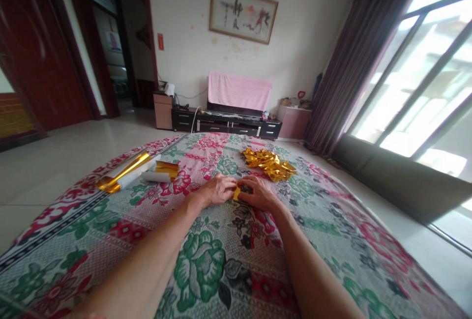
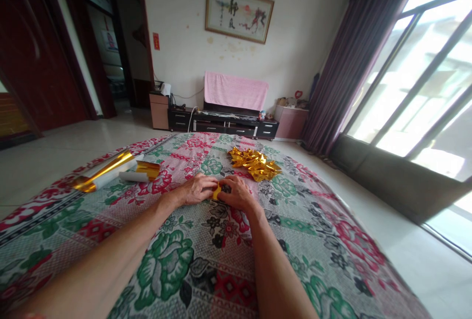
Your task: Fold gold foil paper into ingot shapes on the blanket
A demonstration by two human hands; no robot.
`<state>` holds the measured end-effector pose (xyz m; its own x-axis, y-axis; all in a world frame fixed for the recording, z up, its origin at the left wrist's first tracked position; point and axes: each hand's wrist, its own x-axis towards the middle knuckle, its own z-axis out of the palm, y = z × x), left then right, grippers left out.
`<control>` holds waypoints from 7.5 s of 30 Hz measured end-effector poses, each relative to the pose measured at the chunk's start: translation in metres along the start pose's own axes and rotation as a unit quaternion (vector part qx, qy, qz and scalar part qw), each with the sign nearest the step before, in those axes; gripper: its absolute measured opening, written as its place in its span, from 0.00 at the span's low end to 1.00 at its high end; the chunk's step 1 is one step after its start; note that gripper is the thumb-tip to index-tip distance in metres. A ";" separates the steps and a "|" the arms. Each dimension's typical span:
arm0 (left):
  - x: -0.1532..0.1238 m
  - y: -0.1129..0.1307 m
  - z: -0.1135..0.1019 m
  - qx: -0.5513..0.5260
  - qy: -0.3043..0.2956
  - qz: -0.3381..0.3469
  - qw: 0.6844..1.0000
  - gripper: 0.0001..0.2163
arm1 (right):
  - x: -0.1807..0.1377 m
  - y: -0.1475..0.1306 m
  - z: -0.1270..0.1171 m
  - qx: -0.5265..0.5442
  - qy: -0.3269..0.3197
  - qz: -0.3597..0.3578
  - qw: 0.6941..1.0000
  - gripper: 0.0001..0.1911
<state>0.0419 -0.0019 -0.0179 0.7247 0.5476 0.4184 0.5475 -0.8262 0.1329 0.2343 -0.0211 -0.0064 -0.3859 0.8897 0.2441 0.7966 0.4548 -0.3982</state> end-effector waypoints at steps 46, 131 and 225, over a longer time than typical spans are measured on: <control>-0.005 -0.013 0.008 0.033 0.118 -0.223 0.967 0.05 | -0.006 -0.021 0.016 0.013 0.105 -0.128 0.986 0.12; 0.002 -0.003 0.011 0.009 0.088 -0.164 0.983 0.10 | -0.006 -0.021 0.013 0.030 0.097 -0.139 0.985 0.10; -0.011 -0.007 -0.007 0.063 0.018 -0.100 0.993 0.14 | -0.001 -0.024 0.022 -0.054 0.086 -0.057 0.993 0.13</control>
<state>0.0277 -0.0031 -0.0170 0.5824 0.6917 0.4271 0.7286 -0.6772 0.1032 0.2052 -0.0317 -0.0168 -0.3989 0.8077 0.4341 0.8007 0.5376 -0.2644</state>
